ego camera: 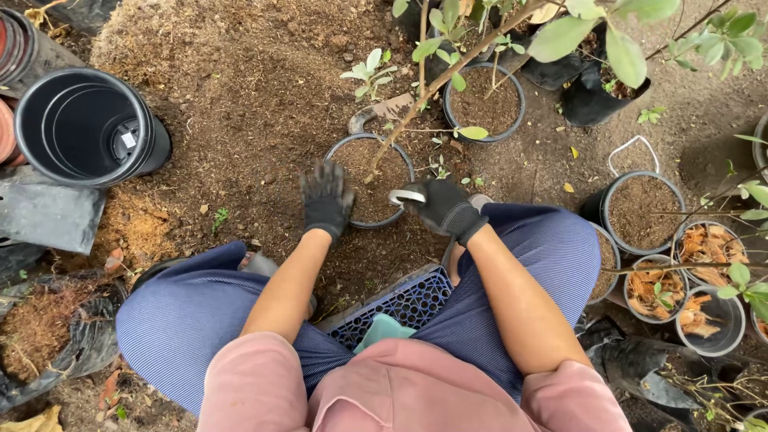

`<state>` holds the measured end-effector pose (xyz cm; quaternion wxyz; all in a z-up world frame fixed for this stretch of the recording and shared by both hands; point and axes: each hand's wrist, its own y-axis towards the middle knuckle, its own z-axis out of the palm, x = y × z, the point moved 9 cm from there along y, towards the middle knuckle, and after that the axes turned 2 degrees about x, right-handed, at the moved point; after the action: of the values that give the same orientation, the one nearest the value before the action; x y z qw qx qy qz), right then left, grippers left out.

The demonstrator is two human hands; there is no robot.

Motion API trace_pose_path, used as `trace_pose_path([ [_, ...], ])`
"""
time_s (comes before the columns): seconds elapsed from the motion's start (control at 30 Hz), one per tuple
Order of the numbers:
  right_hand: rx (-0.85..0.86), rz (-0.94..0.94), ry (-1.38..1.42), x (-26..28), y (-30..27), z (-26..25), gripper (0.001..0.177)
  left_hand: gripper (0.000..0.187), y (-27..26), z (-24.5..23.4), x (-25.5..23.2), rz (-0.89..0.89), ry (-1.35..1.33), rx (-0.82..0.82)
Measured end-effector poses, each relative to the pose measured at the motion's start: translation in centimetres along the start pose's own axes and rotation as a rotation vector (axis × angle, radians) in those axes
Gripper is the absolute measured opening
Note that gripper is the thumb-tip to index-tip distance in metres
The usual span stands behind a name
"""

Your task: Cleaning the inner rim of a plant pot using a small knife to remove debris

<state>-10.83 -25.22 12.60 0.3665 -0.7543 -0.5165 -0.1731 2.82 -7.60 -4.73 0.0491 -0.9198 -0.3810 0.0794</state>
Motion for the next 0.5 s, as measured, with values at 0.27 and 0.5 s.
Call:
trace_pose_path([
  [0.27,0.072,-0.046,-0.180,0.7,0.4,1.2,0.028,0.038,-0.9,-5.3,-1.0,0.103,0.069,0.151],
  [0.5,0.043,-0.024,-0.203,-0.3,0.0,0.4,0.030,0.024,-0.5,-0.8,-2.3,0.183,0.104,0.428],
])
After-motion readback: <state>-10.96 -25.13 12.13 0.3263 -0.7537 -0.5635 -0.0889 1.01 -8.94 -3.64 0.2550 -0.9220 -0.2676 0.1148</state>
